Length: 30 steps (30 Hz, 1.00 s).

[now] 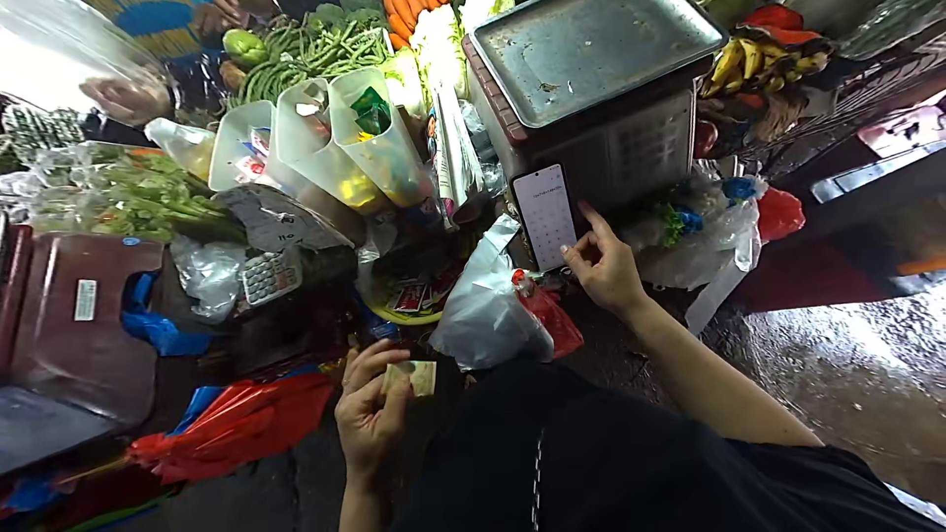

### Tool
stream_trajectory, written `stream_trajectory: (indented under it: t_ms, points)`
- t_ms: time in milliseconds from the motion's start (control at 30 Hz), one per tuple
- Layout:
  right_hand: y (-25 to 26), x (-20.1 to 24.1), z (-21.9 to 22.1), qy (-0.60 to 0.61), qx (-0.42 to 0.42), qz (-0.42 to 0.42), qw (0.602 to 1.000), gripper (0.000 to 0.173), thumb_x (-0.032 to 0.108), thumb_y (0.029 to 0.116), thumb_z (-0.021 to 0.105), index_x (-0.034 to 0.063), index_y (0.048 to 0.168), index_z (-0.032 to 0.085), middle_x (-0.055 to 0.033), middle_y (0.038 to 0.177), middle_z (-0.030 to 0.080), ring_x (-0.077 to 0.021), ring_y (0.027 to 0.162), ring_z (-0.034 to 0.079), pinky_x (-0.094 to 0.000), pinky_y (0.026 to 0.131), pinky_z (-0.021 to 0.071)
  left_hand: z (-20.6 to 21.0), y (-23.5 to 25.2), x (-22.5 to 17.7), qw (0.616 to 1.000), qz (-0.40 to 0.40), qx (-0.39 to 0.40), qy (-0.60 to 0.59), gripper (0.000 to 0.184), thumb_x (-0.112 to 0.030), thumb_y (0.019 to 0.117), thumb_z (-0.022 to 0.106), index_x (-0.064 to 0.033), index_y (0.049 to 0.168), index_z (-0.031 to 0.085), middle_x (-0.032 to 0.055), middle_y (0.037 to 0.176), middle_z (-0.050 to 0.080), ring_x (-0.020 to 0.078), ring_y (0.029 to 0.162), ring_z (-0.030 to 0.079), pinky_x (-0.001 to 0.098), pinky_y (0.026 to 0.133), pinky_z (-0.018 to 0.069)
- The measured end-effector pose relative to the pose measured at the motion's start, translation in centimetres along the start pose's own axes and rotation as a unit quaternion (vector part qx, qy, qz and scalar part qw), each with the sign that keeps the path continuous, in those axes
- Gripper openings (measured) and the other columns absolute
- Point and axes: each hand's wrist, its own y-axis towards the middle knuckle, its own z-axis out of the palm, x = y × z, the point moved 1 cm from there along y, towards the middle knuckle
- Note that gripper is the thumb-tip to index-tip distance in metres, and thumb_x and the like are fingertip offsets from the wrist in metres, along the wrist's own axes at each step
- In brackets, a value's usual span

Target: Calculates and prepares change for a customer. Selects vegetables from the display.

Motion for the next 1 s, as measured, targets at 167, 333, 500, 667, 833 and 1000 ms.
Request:
stream_trajectory:
  t_ms: [167, 333, 500, 667, 833, 1000]
  points:
    - [-1.8, -2.6, 0.2, -0.149, -0.100, -0.167, 0.969, 0.031, 0.019, 0.1011, 0.056, 0.0075, 0.121, 0.076, -0.0084, 0.080, 0.072, -0.0195, 0.070, 0.068, -0.0363, 0.065, 0.0564, 0.6, 0.0, -0.4, 0.999, -0.012, 0.029, -0.033, 0.042, -0.043, 0.1066, 0.047, -0.0162, 0.084, 0.070, -0.0089, 0.099, 0.065, 0.0011, 0.100, 0.061, 0.0229, 0.096, 0.0498]
    - [-1.8, -2.7, 0.6, -0.214, -0.099, -0.173, 0.956, 0.035, 0.022, 0.1028, 0.053, 0.0114, 0.129, 0.074, -0.0083, 0.070, 0.066, -0.0231, 0.061, 0.064, -0.0390, 0.055, 0.0517, 1.3, -0.6, -0.7, 0.992, -0.074, 0.033, -0.098, 0.055, -0.049, 0.1080, 0.030, -0.0130, 0.102, 0.073, -0.0048, 0.112, 0.064, 0.0052, 0.103, 0.062, 0.0222, 0.090, 0.0530]
    - [-1.7, -1.7, 1.1, -0.213, -0.060, -0.220, 0.950, 0.035, 0.021, 0.1020, 0.055, 0.0136, 0.132, 0.072, -0.0076, 0.071, 0.066, -0.0233, 0.062, 0.063, -0.0380, 0.056, 0.0505, 1.6, -0.9, -0.8, 0.993, -0.093, 0.032, -0.069, 0.049, -0.031, 0.1067, 0.030, -0.0078, 0.097, 0.073, -0.0017, 0.114, 0.064, 0.0055, 0.108, 0.061, 0.0222, 0.095, 0.0523]
    - [-2.2, -2.1, 1.4, -0.208, -0.059, -0.231, 0.949, 0.034, 0.021, 0.1008, 0.055, 0.0131, 0.127, 0.075, -0.0065, 0.066, 0.064, -0.0224, 0.058, 0.061, -0.0371, 0.052, 0.0491, 1.6, -1.8, -0.6, 0.995, -0.098, 0.024, 0.010, 0.027, -0.013, 0.0934, 0.049, -0.0005, 0.093, 0.073, 0.0032, 0.110, 0.064, 0.0015, 0.104, 0.061, 0.0160, 0.088, 0.0524]
    - [-3.1, -3.4, 1.8, -0.226, -0.050, -0.213, 0.949, 0.034, 0.023, 0.1016, 0.054, 0.0144, 0.126, 0.076, -0.0066, 0.064, 0.063, -0.0229, 0.056, 0.061, -0.0381, 0.052, 0.0495, 1.7, -3.4, -0.6, 0.986, -0.166, -0.017, -0.026, 0.016, -0.007, 0.0806, 0.067, -0.0014, 0.094, 0.074, 0.0031, 0.111, 0.065, 0.0024, 0.093, 0.066, 0.0167, 0.077, 0.0585]
    - [-3.3, -1.9, 1.9, -0.188, -0.032, -0.212, 0.958, 0.033, 0.024, 0.1028, 0.053, 0.0142, 0.125, 0.076, -0.0064, 0.067, 0.065, -0.0211, 0.057, 0.061, -0.0372, 0.054, 0.0505, 2.3, -4.6, -1.1, 0.978, -0.206, -0.037, -0.027, 0.023, -0.003, 0.0726, 0.076, -0.0017, 0.096, 0.075, 0.0059, 0.112, 0.067, 0.0057, 0.094, 0.069, 0.0209, 0.078, 0.0615]
